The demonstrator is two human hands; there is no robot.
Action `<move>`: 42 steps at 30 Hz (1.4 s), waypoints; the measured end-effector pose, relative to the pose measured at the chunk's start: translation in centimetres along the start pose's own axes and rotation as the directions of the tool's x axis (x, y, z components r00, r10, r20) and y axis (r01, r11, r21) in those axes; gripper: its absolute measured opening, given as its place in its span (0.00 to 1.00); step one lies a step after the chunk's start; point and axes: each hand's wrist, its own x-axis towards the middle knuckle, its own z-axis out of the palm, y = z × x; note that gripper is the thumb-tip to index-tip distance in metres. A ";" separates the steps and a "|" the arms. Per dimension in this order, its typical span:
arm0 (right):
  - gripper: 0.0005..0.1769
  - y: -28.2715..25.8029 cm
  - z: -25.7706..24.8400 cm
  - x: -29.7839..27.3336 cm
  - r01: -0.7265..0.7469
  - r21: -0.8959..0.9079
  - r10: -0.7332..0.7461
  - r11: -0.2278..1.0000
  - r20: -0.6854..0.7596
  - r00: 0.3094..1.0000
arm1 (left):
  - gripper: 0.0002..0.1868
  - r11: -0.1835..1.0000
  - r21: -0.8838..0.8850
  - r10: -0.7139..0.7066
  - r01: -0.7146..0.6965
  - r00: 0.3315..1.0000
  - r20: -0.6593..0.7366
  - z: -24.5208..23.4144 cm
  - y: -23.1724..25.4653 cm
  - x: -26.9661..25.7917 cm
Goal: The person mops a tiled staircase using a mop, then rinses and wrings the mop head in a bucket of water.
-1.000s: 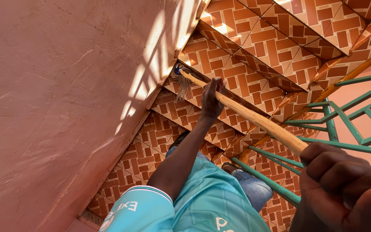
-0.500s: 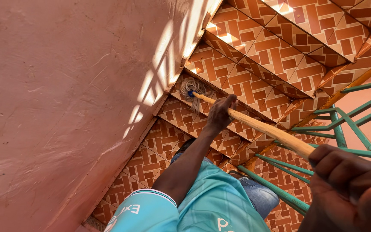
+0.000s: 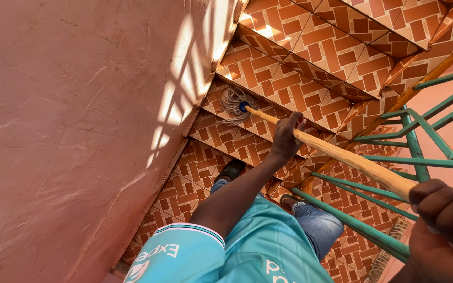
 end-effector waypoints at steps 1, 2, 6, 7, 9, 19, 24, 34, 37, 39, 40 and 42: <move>0.26 0.3 -1.5 -1.0 0.010 -0.024 -0.011 1.000 -0.004 1.000 | 0.05 1.000 -0.005 -0.006 0.006 1.000 0.005 0.9 1.0 -0.4; 0.26 0.7 -2.5 -1.8 0.025 -0.042 -0.025 0.999 -0.010 1.000 | 0.06 0.996 -0.091 0.002 0.005 0.998 0.070 1.8 1.9 -0.6; 0.21 1.0 -7.0 -4.7 0.061 -0.480 -0.032 0.875 0.068 0.997 | 0.07 0.932 -0.318 -0.015 0.176 0.892 0.451 4.4 4.0 -1.3; 0.21 1.5 -8.1 -4.9 0.059 -0.501 -0.032 0.863 0.064 0.997 | 0.07 0.930 -0.323 -0.013 0.174 0.895 0.447 5.0 4.1 -1.3; 0.21 2.6 -9.9 -5.1 0.026 -0.525 -0.031 0.851 -0.002 1.000 | 0.13 0.949 -0.316 0.196 -0.015 0.811 0.551 5.4 3.7 -0.9; 0.24 1.0 -5.3 -4.3 0.109 0.273 0.007 0.956 -0.393 0.920 | 0.11 0.994 0.042 -0.098 0.100 0.664 0.741 2.1 -0.7 -0.8; 0.28 -0.5 0.8 -3.8 -0.088 0.226 0.195 0.970 -0.515 0.835 | 0.08 0.978 0.080 0.150 -0.191 0.920 0.362 0.5 -2.6 -4.4; 0.31 -6.4 -0.1 -5.8 -0.206 -0.132 0.092 0.970 -0.585 0.806 | 0.04 0.993 -0.091 0.117 -0.082 0.843 0.524 10.9 2.6 -8.0; 0.33 -7.0 0.9 -5.9 -0.237 -0.270 0.029 0.933 -0.599 0.800 | 0.07 0.977 -0.210 0.146 -0.039 0.840 0.522 13.1 5.4 -8.4; 0.33 -7.1 1.8 -5.9 -0.242 -0.342 -0.022 0.908 -0.615 0.788 | 0.09 0.959 -0.261 0.224 -0.111 0.862 0.455 13.8 7.0 -8.7; 0.33 -7.1 1.9 -6.1 -0.240 -0.358 -0.041 0.903 -0.625 0.779 | 0.09 0.958 -0.266 0.228 -0.111 0.858 0.461 14.1 7.7 -8.9; 0.32 -6.7 1.4 -7.2 -0.269 -0.371 -0.059 0.889 -0.675 0.736 | 0.11 0.987 -0.158 0.098 0.004 0.768 0.633 14.5 8.7 -9.5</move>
